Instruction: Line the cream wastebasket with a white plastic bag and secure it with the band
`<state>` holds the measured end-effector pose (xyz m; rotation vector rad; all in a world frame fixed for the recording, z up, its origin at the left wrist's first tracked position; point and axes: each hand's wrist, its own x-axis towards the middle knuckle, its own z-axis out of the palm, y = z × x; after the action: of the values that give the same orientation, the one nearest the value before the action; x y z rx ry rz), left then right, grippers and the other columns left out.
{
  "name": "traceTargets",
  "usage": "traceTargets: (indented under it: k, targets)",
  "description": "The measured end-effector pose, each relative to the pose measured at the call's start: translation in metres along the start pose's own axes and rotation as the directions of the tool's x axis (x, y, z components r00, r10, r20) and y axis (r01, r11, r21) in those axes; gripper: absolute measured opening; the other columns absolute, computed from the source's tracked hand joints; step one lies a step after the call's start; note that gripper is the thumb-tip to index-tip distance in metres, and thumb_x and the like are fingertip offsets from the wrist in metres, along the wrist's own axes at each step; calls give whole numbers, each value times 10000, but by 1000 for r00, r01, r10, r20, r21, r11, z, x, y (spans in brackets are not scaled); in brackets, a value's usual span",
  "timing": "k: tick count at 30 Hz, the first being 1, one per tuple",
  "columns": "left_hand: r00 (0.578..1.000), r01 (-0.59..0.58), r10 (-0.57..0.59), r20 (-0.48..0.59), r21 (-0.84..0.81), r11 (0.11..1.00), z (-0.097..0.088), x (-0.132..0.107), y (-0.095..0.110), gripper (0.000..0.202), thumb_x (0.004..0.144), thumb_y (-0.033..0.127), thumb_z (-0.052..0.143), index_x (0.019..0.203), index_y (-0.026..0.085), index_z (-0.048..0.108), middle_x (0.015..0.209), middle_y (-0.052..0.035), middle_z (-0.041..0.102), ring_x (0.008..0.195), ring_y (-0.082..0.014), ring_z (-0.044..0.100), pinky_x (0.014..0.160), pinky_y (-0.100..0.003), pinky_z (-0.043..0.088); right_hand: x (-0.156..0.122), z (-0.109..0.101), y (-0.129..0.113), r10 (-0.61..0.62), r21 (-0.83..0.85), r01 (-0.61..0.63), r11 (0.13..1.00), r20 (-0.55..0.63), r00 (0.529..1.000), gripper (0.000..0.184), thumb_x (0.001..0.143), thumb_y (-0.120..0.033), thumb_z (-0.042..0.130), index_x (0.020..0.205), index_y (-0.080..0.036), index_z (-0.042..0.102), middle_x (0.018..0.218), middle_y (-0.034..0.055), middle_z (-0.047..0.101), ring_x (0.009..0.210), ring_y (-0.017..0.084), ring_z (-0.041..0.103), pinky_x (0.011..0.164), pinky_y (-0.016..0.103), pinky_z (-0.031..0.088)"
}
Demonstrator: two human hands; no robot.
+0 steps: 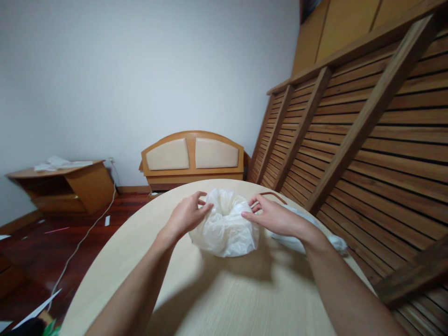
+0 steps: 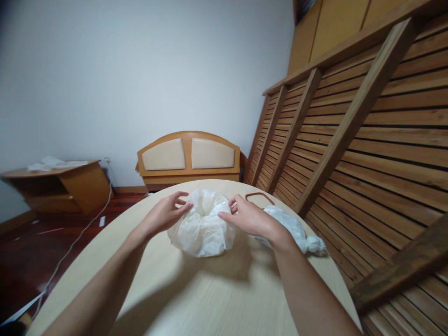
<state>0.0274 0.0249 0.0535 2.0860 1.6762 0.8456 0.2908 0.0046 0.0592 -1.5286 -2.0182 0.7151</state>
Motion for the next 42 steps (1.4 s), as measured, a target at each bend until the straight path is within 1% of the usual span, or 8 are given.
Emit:
traceTargets:
  k: [5,12,18,22,31,34,38,42]
  targets:
    - [993,11,-8,116,-23,1000,-3,-6,2,635,838,526,601,1357,169,520,1079,-152,747,889,-270,729,711,-310,521,-20,-11,-16,79,36,-93,995,290,954,434,883,-557,593,1077,-196,450,800,41,710,697,179,655,536,249,453]
    - [963,37,-28,269,-26,999,-16,-14,6,853,761,619,647,1448,162,429,959,-109,748,812,-257,714,660,-299,489,-26,-20,-9,-14,-40,29,999,328,945,270,795,-424,695,833,-194,559,708,-1,676,652,157,623,534,236,386]
    - [994,-11,-5,108,149,989,-15,-11,10,444,833,531,564,1067,165,655,899,-96,727,800,-240,668,634,-286,425,-28,-26,-20,-138,-167,180,969,234,962,239,803,-403,687,737,-176,658,664,-9,629,619,130,536,531,240,335]
    - [996,-45,27,81,233,971,-17,-12,14,261,863,411,513,803,183,628,816,-78,716,748,-214,647,630,-281,394,-32,-27,-29,-198,-103,230,968,252,947,228,815,-390,683,752,-171,670,688,-3,646,633,129,552,549,231,360]
    - [992,27,-83,97,475,880,-23,-16,11,206,879,334,487,923,216,650,936,-88,742,836,-266,683,622,-310,383,-37,-17,-38,-129,-56,188,981,539,833,129,771,-272,719,722,-161,675,638,-34,597,598,100,520,534,209,360]
    - [999,38,-47,12,402,915,-23,-15,12,250,886,312,495,1065,214,639,1028,-80,738,904,-256,682,686,-314,426,-37,-18,-39,-161,-79,222,972,465,871,210,796,-354,719,724,-167,657,643,-32,600,595,104,521,528,218,355]
    - [989,-87,116,-93,272,958,-27,-18,21,240,898,360,524,1016,202,661,1052,-74,707,843,-211,661,700,-299,452,-34,-20,-43,-348,-157,371,915,152,925,230,814,-408,732,839,-188,669,787,-4,666,695,137,574,626,248,412]
    - [920,-385,369,133,120,915,-32,-27,29,257,888,430,602,1013,227,699,1003,-44,682,773,-163,625,699,-264,460,-30,-16,-37,-464,-223,473,852,95,881,272,837,-344,733,1079,-225,700,1134,54,682,1040,207,614,934,317,428]
